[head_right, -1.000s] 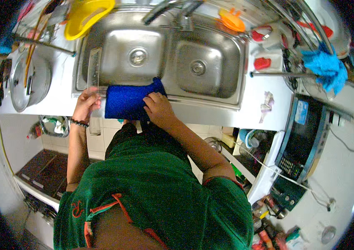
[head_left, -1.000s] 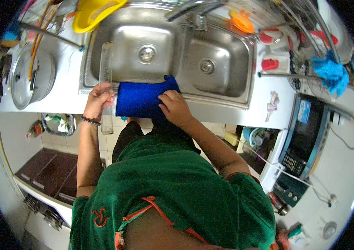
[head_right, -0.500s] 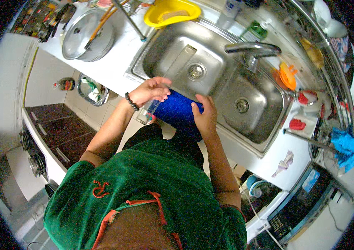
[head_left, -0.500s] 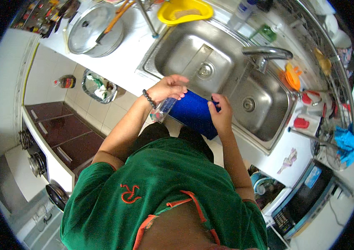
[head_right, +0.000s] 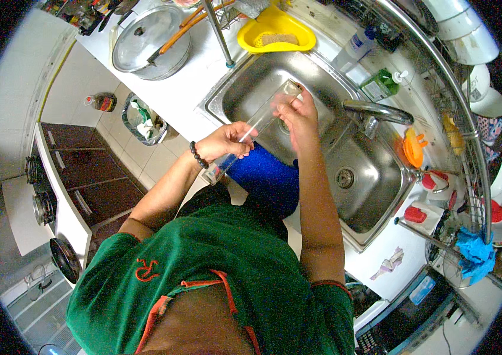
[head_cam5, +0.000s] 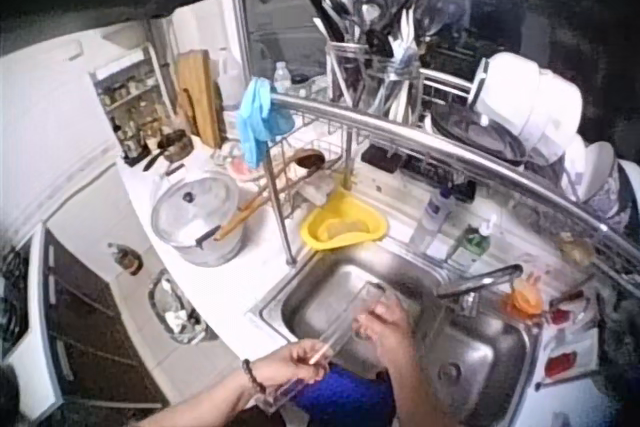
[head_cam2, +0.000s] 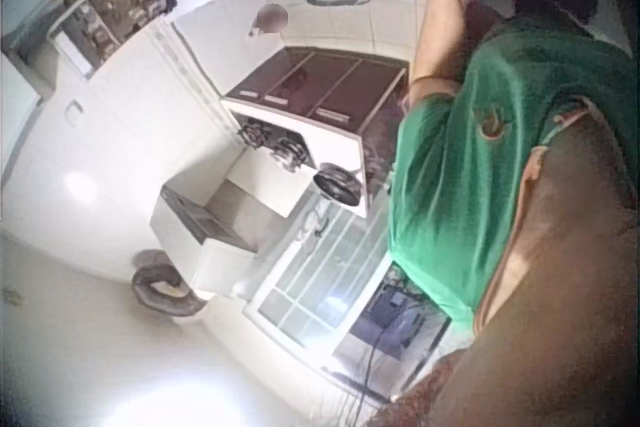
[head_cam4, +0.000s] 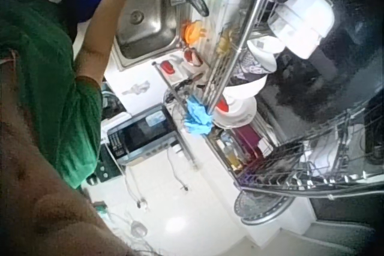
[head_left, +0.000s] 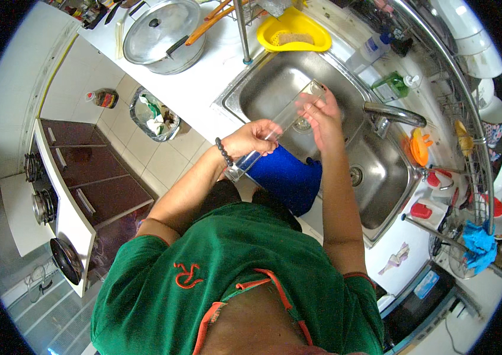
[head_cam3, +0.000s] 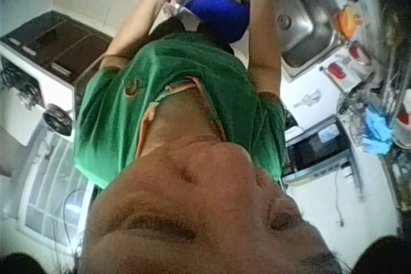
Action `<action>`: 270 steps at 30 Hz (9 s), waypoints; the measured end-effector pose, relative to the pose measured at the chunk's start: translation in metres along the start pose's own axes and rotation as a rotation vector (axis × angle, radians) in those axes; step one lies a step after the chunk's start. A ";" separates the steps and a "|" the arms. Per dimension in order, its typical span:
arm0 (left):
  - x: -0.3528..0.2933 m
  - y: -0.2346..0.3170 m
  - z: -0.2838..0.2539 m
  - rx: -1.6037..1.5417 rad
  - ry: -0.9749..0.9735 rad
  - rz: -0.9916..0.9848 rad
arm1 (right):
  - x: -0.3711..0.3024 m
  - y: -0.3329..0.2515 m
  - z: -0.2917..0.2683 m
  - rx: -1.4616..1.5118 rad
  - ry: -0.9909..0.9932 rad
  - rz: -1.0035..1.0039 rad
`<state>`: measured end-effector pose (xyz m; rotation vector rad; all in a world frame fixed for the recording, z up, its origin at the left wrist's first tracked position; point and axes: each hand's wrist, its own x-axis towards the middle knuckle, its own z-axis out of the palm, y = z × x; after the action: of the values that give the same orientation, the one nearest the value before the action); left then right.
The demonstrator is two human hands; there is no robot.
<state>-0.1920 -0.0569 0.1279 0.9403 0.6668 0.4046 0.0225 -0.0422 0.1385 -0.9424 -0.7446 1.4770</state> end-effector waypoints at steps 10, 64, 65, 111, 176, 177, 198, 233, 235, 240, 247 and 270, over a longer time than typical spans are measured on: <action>0.006 0.003 -0.005 0.040 -0.025 0.079 | 0.017 -0.002 0.004 0.230 0.200 0.044; -0.091 -0.005 -0.022 1.193 0.636 0.193 | 0.036 0.022 -0.054 0.277 -0.161 0.243; -0.093 -0.004 -0.022 1.194 0.641 0.185 | 0.034 0.021 -0.050 0.316 -0.202 0.296; -0.763 -0.149 -0.220 -0.087 2.423 -0.230 | -0.144 0.564 1.048 -0.380 -1.311 1.099; -0.246 -0.052 -0.061 0.572 0.819 0.211 | -0.103 0.026 0.016 -0.364 0.455 0.378; -0.225 -0.050 -0.053 0.624 0.809 0.207 | -0.093 0.026 -0.007 -0.340 0.527 0.378; -0.017 -0.023 -0.061 0.989 0.569 0.040 | 0.042 0.184 -0.152 -0.900 0.690 0.459; 0.113 -0.018 -0.016 0.948 0.586 0.044 | 0.051 0.124 -0.082 -1.130 0.348 -0.216; 0.117 -0.035 -0.044 1.001 0.608 -0.029 | 0.066 0.145 -0.119 -1.293 0.238 0.177; 0.095 -0.017 -0.057 0.721 0.573 -0.177 | 0.078 0.171 -0.117 -1.503 0.170 0.133; 0.063 -0.011 -0.070 0.511 0.580 -0.106 | 0.123 0.194 -0.043 -1.787 -0.178 -0.147; 0.077 -0.024 -0.057 0.566 0.479 -0.045 | 0.083 0.188 -0.126 -1.493 0.018 0.380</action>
<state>-0.1738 0.0096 0.0572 1.3753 1.2801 0.4119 0.0436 0.0081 -0.0959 -2.2719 -1.7827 1.0272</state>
